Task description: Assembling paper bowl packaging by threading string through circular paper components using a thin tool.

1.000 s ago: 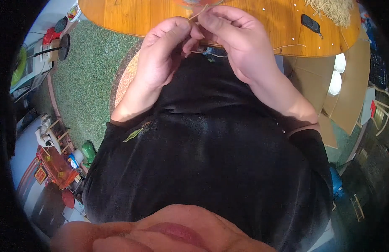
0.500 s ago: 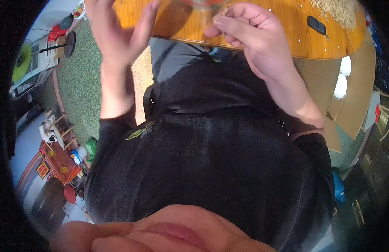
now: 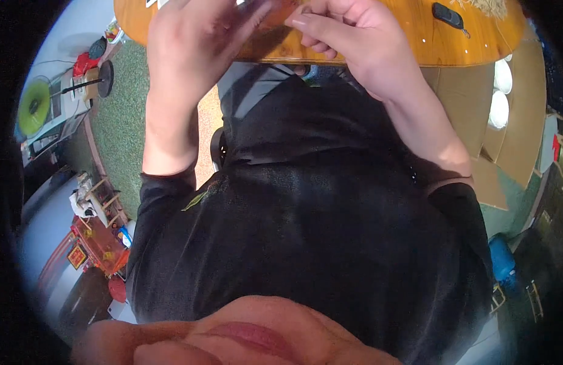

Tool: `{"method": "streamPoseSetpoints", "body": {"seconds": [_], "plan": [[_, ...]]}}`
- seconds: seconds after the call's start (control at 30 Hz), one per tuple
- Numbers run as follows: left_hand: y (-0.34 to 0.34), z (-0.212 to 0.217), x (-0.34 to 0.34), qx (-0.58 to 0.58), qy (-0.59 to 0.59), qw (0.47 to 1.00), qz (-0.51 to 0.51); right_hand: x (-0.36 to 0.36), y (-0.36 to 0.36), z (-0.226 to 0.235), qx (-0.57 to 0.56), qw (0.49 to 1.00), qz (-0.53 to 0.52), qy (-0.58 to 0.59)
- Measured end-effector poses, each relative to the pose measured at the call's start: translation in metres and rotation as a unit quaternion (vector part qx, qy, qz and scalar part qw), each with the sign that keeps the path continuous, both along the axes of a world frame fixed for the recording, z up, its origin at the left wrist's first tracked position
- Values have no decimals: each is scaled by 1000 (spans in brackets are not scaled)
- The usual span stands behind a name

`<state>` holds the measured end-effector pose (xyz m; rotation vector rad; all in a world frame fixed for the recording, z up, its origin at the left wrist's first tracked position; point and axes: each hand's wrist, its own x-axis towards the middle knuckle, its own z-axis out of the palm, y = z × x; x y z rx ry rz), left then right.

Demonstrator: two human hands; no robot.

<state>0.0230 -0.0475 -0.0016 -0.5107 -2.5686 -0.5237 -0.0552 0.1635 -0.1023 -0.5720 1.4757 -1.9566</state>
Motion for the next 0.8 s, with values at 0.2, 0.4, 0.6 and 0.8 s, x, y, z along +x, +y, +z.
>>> {"method": "streamPoseSetpoints", "body": {"seconds": [0.2,0.4,0.6,0.8], "plan": [[15,-35,-23,176,83,978,-74,-7,10,10,104,994,23,23],[19,-42,-29,248,161,915,-275,-1,17,36,109,981,52,150],[5,-18,-4,-43,45,965,-254,-3,25,48,124,970,203,53],[0,-26,12,-22,24,969,-244,14,23,39,110,972,205,40]]}}
